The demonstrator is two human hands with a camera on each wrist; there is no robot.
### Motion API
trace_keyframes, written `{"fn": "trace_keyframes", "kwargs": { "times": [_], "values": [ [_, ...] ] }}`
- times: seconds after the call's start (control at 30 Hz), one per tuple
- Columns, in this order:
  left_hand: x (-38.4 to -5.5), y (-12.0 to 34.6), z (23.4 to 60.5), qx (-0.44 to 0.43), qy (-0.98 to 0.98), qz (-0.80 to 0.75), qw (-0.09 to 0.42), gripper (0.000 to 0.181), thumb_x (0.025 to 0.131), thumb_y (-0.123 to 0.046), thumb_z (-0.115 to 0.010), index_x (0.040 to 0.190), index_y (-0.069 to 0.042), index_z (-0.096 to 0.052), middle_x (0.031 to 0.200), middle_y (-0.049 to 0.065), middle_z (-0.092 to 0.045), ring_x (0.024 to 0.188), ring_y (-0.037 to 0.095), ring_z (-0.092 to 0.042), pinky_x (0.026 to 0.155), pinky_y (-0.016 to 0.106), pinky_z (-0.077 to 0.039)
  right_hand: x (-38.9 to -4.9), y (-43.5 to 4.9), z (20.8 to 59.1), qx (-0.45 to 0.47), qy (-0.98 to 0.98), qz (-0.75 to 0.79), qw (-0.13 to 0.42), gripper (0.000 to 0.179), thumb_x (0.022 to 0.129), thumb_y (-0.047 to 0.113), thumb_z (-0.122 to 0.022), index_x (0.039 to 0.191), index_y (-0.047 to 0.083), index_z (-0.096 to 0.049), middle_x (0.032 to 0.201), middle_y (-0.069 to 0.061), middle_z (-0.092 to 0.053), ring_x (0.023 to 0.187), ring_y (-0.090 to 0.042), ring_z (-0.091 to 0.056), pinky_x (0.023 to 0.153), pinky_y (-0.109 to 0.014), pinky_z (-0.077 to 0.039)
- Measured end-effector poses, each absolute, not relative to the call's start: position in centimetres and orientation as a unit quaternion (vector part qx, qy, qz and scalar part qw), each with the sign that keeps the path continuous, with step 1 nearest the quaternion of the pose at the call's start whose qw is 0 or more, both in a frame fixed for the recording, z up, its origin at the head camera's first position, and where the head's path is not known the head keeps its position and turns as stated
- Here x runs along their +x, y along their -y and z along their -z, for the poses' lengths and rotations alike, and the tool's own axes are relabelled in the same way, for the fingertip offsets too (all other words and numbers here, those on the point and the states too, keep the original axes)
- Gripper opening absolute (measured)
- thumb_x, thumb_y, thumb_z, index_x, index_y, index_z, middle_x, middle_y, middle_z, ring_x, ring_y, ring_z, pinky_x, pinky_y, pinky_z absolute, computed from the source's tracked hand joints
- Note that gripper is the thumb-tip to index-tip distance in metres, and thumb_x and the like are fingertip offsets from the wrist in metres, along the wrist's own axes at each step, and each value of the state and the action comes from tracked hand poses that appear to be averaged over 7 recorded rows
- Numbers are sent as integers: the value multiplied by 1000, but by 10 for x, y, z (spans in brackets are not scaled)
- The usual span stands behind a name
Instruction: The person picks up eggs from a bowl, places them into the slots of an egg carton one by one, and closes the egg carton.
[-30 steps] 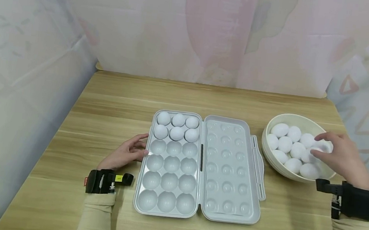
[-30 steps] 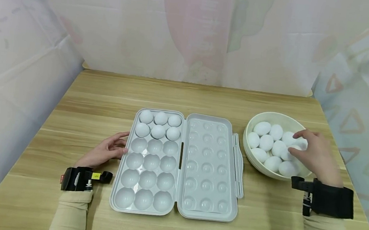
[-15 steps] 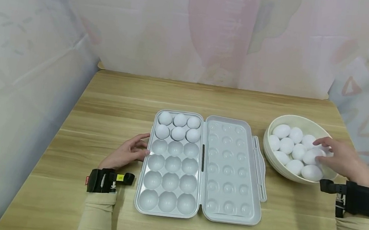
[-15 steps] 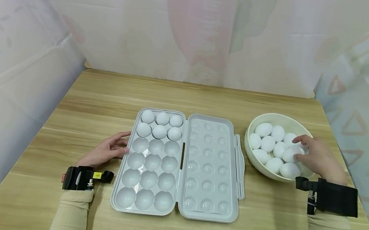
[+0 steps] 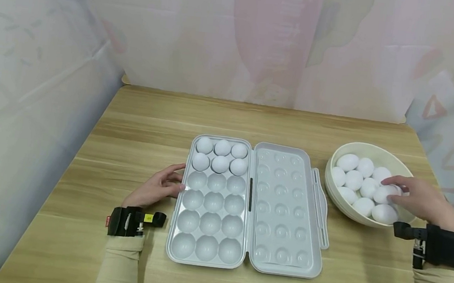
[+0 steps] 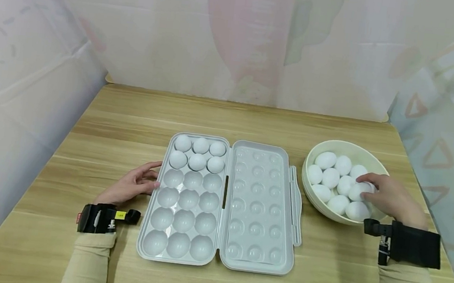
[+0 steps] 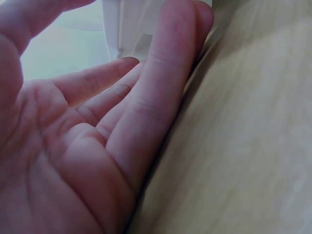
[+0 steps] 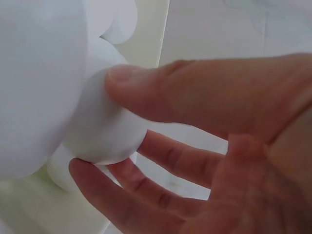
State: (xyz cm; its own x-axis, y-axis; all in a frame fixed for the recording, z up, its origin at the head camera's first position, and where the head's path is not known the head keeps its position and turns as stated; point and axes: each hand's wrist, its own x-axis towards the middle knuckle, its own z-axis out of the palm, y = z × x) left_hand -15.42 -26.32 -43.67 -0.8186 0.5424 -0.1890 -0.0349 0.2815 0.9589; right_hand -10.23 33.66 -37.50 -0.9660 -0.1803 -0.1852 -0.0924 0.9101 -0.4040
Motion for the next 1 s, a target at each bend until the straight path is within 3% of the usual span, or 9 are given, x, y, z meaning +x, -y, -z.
{"fn": "trace_keyframes", "kwargs": {
  "times": [0.27,0.5,0.77,1.0],
  "values": [
    [-154,263,437,171,-771,-562,246,63,89,-14,-59,143,-9,-26,120,30,-50,103,35,-56,83,39,-52,-99,-332,373,-59,-968,216,113,36,80,15,-67,108,0,-50,94,-30,-60,88,-41,-53,67,-42,-42],
    [-154,262,434,164,-765,-571,250,64,89,-13,-59,143,-9,-26,119,31,-50,101,35,-57,81,37,-54,-95,-330,375,-19,-967,233,98,40,81,22,-68,109,0,-49,102,-33,-55,87,-40,-52,64,-37,-40],
    [-153,263,435,160,-768,-567,250,63,89,-15,-60,143,-10,-26,120,29,-51,101,32,-57,81,38,-54,-87,-322,372,10,-955,291,48,44,85,28,-65,114,-1,-49,111,-34,-50,99,-52,-47,72,-54,-41],
    [-153,263,435,158,-771,-565,247,63,89,-16,-60,143,-12,-27,119,27,-52,101,30,-58,82,38,-54,-88,-305,362,0,-960,278,17,41,81,29,-69,111,5,-53,108,-27,-57,96,-48,-52,68,-45,-42]
  ]
}}
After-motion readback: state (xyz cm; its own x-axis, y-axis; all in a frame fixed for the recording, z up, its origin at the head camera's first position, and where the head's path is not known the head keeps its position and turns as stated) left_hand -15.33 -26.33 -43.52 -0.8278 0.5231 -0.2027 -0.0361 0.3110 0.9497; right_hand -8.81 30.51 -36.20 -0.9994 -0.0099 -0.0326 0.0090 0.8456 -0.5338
